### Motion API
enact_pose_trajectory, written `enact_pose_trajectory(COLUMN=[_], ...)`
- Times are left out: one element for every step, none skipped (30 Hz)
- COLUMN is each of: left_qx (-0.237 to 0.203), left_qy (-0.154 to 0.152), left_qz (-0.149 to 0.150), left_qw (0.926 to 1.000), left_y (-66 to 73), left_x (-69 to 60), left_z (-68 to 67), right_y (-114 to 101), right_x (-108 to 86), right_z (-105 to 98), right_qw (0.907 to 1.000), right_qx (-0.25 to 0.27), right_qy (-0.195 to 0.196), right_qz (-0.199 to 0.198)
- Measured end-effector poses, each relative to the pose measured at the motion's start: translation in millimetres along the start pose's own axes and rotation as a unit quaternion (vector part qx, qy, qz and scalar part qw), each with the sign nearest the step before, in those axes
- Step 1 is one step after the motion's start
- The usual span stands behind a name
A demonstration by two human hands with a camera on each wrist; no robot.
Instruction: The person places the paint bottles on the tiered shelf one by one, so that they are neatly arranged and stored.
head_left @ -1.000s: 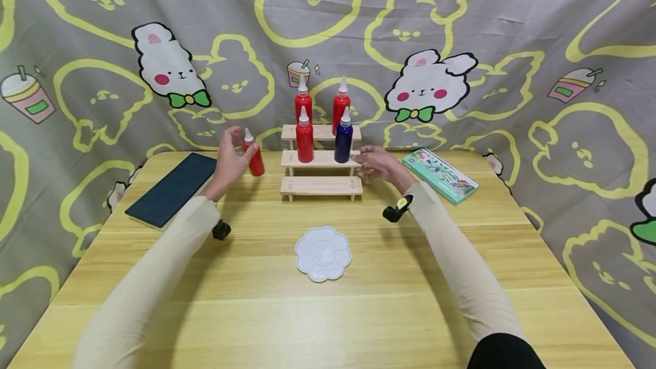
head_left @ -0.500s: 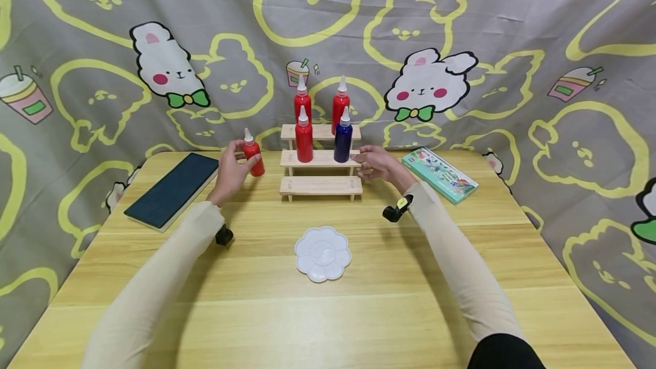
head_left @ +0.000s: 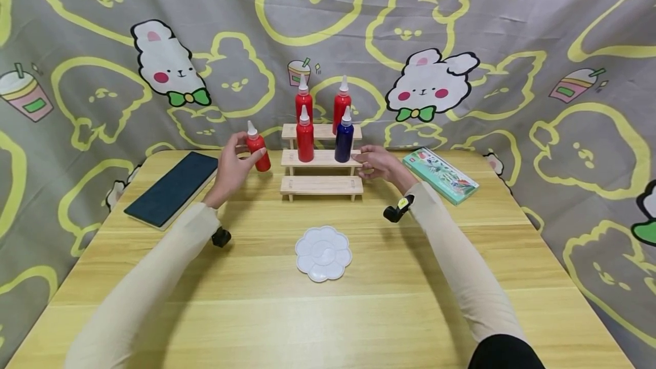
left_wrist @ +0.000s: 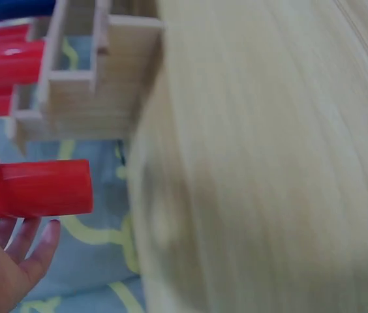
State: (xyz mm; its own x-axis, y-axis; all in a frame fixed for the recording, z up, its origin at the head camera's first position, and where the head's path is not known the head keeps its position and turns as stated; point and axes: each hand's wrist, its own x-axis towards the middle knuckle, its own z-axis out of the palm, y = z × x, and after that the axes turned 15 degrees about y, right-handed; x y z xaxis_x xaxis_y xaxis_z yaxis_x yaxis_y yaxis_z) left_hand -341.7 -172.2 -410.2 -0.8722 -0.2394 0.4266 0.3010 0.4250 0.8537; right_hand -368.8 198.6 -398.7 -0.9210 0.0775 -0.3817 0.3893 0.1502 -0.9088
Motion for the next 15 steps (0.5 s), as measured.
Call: enact_pose_trajectory(left_qx=[-0.007,-0.015,-0.024,-0.032,-0.042,-0.051,-0.06,-0.068,-0.074,-0.08,-0.085,-0.089,-0.09,-0.091,-0.09], left_qy=[0.001,0.002,0.004,0.007,0.009,0.011,0.011,0.01,0.008,0.004,-0.001,-0.007,-0.016,-0.024,-0.033], left_qz=[0.0,0.001,0.002,0.005,0.009,0.014,0.018,0.024,0.028,0.033,0.036,0.037,0.039,0.041,0.041], left_qw=[1.0,0.9999,0.9997,0.9994,0.9991,0.9985,0.9979,0.9974,0.9968,0.9962,0.9958,0.9953,0.995,0.9947,0.9945], left_y=[3.9,7.7,11.8,15.9,20.0,23.9,28.1,31.8,35.3,38.4,41.1,43.5,45.3,47.0,48.1], left_x=[-1.0,-2.1,-3.4,-4.7,-6.2,-7.7,-9.3,-11.0,-12.8,-14.8,-16.7,-18.8,-20.8,-22.8,-24.5], left_z=[-0.4,-0.8,-1.1,-1.2,-1.1,-0.4,0.4,1.9,3.5,5.4,7.6,9.8,11.9,14.3,16.6], right_y=[0,0,0,0,0,0,0,0,-1,-1,-1,-1,-1,0,0], right_x=[-0.3,-0.8,-1.1,-1.5,-1.9,-2.3,-2.5,-2.9,-3.1,-3.3,-3.4,-3.5,-3.5,-3.3,-3.1], right_z=[0,0,1,1,1,1,2,2,2,2,1,1,1,1,0], right_qw=[1.0,1.0,1.0,1.0,1.0,1.0,1.0,1.0,1.0,1.0,1.0,1.0,1.0,1.0,1.0], right_qx=[0.002,0.002,0.002,0.002,0.002,0.003,0.003,0.003,0.003,0.004,0.004,0.004,0.004,0.004,0.004], right_qy=[-0.001,-0.002,-0.002,-0.003,-0.004,-0.003,-0.004,-0.003,-0.002,-0.001,0.0,0.0,0.0,0.0,-0.001], right_qz=[0.001,0.001,0.001,0.0,-0.001,-0.001,-0.002,-0.003,-0.003,-0.004,-0.004,-0.004,-0.004,-0.003,-0.003])
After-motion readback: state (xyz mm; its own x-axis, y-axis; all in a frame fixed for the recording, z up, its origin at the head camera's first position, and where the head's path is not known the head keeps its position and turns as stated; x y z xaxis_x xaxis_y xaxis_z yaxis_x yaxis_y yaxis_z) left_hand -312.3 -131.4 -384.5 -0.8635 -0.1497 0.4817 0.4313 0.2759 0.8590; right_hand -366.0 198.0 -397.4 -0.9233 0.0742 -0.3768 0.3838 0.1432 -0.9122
